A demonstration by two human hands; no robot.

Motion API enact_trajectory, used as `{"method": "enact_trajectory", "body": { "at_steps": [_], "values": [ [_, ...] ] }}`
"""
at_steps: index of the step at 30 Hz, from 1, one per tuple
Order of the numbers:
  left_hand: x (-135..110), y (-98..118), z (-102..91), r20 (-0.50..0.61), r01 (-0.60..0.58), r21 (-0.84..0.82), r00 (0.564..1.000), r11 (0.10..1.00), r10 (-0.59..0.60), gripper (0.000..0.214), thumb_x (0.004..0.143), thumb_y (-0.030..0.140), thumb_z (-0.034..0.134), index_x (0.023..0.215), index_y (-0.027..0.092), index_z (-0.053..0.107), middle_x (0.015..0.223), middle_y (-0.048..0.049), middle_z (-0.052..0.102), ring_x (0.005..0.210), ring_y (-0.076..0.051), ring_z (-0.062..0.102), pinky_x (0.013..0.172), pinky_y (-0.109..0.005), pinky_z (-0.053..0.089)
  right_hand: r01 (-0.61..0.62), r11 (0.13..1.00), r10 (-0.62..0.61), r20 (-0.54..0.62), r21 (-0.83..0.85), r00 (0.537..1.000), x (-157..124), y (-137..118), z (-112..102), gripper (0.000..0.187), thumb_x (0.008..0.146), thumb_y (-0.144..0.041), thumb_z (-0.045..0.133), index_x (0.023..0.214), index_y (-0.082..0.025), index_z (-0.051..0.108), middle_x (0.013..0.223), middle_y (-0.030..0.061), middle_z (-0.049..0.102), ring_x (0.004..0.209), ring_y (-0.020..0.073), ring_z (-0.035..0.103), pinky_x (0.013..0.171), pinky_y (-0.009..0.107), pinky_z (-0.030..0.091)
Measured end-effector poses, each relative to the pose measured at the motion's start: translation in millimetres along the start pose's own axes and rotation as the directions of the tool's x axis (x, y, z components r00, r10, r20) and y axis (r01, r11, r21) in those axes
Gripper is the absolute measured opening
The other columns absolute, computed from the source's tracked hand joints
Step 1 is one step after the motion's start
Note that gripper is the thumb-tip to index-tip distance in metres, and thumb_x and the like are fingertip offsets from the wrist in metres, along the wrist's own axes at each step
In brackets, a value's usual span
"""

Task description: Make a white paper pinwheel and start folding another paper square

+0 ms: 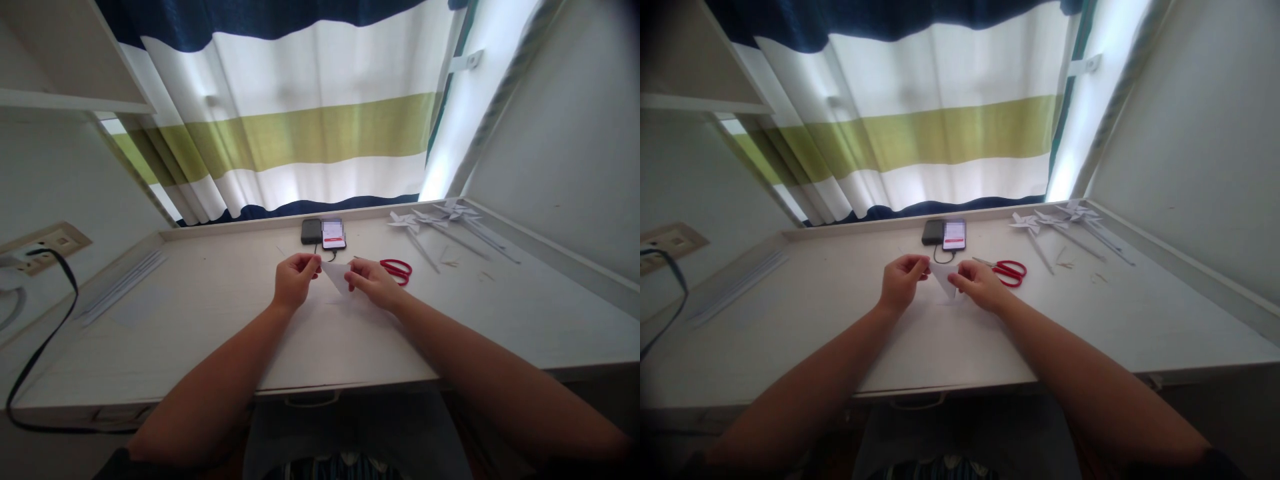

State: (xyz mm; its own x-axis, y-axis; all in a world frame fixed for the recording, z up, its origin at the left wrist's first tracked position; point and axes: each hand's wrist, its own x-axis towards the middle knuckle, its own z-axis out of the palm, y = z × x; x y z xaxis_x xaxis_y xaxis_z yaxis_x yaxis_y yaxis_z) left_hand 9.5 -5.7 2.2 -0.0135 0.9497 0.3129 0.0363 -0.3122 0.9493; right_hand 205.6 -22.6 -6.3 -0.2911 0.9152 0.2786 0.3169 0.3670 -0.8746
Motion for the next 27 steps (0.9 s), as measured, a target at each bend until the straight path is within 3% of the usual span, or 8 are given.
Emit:
{"method": "enact_trajectory", "body": {
  "at_steps": [11, 14, 19, 27],
  "values": [
    [0, -5, 0.1, 0.088, -0.001, -0.052, 0.996, 0.999, 0.005, 0.038, 0.083, 0.049, 0.061, 0.091, 0.014, 0.07, 0.073, -0.0057, 0.069, 0.068, -0.016, 0.067, 0.057, -0.024, 0.052, -0.015, 0.994, 0.011, -0.038, -0.106, 0.999, 1, 5, 1, 0.022, 0.085, -0.038, 0.058, 0.078, -0.017, 0.062, 0.07, 0.0028, 0.064, 0.063, 0.0167, 0.056, 0.055, 0.027, 0.039],
    [-1, -4, -0.1, 0.124, -0.01, -0.05, 0.992, 0.999, 0.016, 0.033, 0.08, 0.046, 0.066, 0.088, 0.014, 0.07, 0.073, -0.0046, 0.069, 0.068, -0.016, 0.066, 0.058, -0.024, 0.051, -0.005, 0.992, 0.001, -0.034, -0.123, 0.999, 0, 2, 1, 0.021, 0.083, -0.037, 0.06, 0.074, -0.017, 0.061, 0.068, 0.0024, 0.063, 0.063, 0.0164, 0.055, 0.056, 0.027, 0.039],
    [-1, -3, 1.1, 0.086, -0.026, -0.017, 0.996, 1.0, 0.027, 0.024, 0.077, 0.038, 0.07, 0.077, 0.014, 0.069, 0.063, -0.0016, 0.065, 0.061, -0.013, 0.061, 0.054, -0.022, 0.047, 0.012, 0.991, -0.016, -0.029, -0.132, 0.999, -1, -2, 1, 0.023, 0.081, -0.035, 0.061, 0.068, -0.017, 0.057, 0.065, 0.0016, 0.061, 0.063, 0.0156, 0.054, 0.058, 0.027, 0.039],
    [2, -5, 0.8, -0.025, 0.01, -0.013, 1.0, 1.0, -0.01, 0.031, 0.076, 0.044, 0.069, 0.082, 0.014, 0.068, 0.068, -0.003, 0.067, 0.064, -0.014, 0.063, 0.057, -0.024, 0.05, 0.018, 0.993, -0.008, 0.088, -0.118, 0.996, -4, -5, -1, 0.023, 0.082, -0.036, 0.06, 0.07, -0.016, 0.062, 0.064, 0.0014, 0.061, 0.058, 0.0135, 0.052, 0.054, 0.025, 0.038]
  ]
}}
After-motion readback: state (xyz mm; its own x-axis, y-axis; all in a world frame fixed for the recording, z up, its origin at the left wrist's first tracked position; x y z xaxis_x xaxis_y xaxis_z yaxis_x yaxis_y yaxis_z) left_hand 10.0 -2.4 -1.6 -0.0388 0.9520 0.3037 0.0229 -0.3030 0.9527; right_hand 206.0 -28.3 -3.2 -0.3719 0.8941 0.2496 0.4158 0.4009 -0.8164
